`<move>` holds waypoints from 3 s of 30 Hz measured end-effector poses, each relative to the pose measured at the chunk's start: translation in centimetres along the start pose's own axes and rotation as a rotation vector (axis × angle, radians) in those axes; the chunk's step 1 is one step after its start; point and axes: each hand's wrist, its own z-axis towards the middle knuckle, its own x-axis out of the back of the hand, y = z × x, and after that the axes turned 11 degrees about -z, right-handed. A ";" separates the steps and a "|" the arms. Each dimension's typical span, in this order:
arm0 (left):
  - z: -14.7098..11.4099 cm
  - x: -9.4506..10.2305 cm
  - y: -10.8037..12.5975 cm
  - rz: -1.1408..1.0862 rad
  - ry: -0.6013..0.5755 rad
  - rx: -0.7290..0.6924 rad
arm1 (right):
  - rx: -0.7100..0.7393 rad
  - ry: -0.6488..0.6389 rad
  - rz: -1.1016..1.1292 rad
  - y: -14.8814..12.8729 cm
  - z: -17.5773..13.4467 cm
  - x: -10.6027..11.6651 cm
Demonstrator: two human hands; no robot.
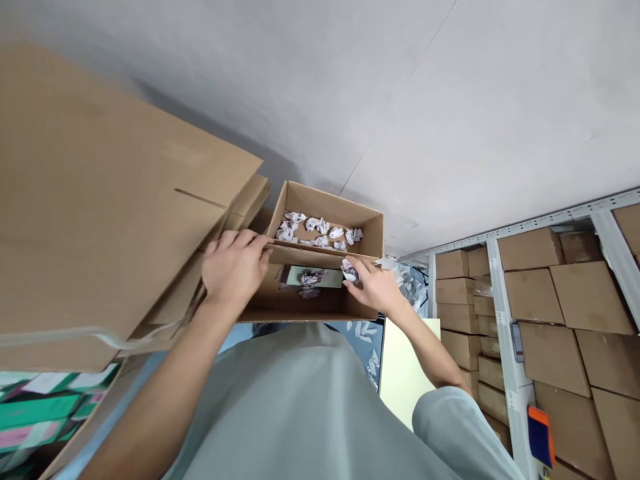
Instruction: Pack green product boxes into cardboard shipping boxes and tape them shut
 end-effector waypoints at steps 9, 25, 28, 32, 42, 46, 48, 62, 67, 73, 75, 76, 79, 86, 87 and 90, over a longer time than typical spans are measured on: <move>-1.1 3.1 -0.9 -0.191 -0.023 -0.096 | -0.331 0.029 0.002 -0.3 -2.9 -1.8; -7.1 6.2 -2.7 -0.385 -0.096 0.486 | -0.744 0.163 0.305 -1.9 -7.3 -8.2; -6.6 6.7 -3.0 -0.376 -0.094 0.423 | -0.802 0.177 0.311 -2.9 -8.5 -8.2; -5.5 6.8 -1.5 -0.387 -0.100 0.369 | -0.892 0.209 0.339 -3.8 -11.6 -8.3; -6.6 3.1 10.2 -0.377 -0.296 0.127 | -1.183 0.359 0.487 -3.9 -26.9 -11.0; -9.5 -0.8 18.6 -0.408 -0.332 -0.133 | -1.403 0.459 0.519 -4.6 -35.9 -14.6; -11.6 -3.1 23.4 -0.429 -0.369 -0.296 | -1.516 0.503 0.514 -4.8 -40.6 -16.8; -25.1 -18.8 45.8 -0.429 -0.730 -0.899 | -2.059 0.549 0.514 -6.4 -59.5 -27.8; -25.2 -21.3 49.3 -0.403 -0.821 -0.977 | -2.176 0.558 0.537 -7.4 -58.7 -28.9; -23.7 -23.4 52.4 -0.328 -0.887 -1.000 | -2.280 0.506 0.564 -7.2 -57.1 -28.5; -23.5 -23.9 52.5 -0.336 -0.882 -1.007 | -2.328 0.457 0.568 -6.6 -57.7 -28.0; -23.4 -24.0 52.4 -0.351 -0.879 -1.008 | -2.352 0.431 0.571 -6.2 -58.1 -27.7; -23.3 -24.0 51.6 -0.411 -0.898 -1.003 | -2.403 0.346 0.560 -4.4 -59.6 -26.9; -22.8 -24.2 49.3 -0.464 -1.028 -0.884 | -2.303 0.118 0.467 1.8 -61.9 -25.7; -22.9 -24.4 49.0 -0.461 -1.050 -0.843 | -2.280 0.079 0.465 2.8 -62.2 -25.6; -23.1 -24.9 48.4 -0.432 -1.123 -0.706 | -2.224 -0.031 0.491 5.4 -63.0 -25.6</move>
